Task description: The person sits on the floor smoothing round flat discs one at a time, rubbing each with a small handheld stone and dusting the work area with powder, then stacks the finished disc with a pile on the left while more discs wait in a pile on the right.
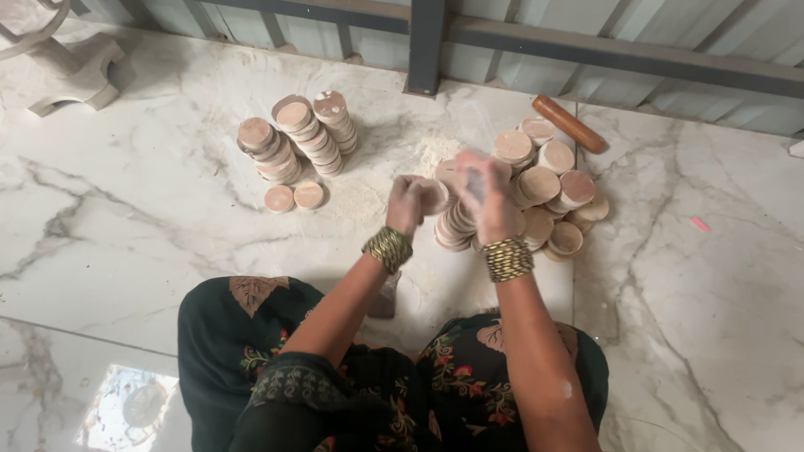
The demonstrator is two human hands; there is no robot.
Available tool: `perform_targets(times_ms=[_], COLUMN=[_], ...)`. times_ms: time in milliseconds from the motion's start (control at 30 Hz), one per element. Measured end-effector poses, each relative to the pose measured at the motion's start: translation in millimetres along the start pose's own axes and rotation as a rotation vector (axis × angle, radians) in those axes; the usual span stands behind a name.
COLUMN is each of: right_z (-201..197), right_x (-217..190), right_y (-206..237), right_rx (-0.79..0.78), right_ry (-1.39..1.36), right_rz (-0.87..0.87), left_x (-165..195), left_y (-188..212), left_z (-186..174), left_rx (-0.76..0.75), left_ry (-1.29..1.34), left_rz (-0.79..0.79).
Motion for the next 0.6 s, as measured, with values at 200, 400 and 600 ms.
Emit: perform_targets(times_ms=[200,400,600], right_z=[-39.6,-29.2,-24.6], right_x=[-37.8,-40.6,-44.8], right_y=[-6.9,-3.5,-2.1], right_rx=[0.157,0.117,0.124], right_ry=[-0.168,-0.129,-0.122], right_rz=[-0.012,0.035,0.028], left_x=[22.8,12.5,6.4], left_y=[-31.1,-27.9,-22.5], left_z=[17.4,17.4,28.7], left_rx=[-0.068,0.033,0.108], left_ry=[0.112,-0.163,-0.049], left_rz=[-0.074,0.086,0.051])
Point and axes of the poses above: each hand's wrist, its own y-axis away from the middle knuckle, its own z-axis out of the palm, x = y × z, the point moved 3 cm from there along -y, towards the middle knuckle, and after that the axes turned 10 degrees about x, right-handed, at the moved point
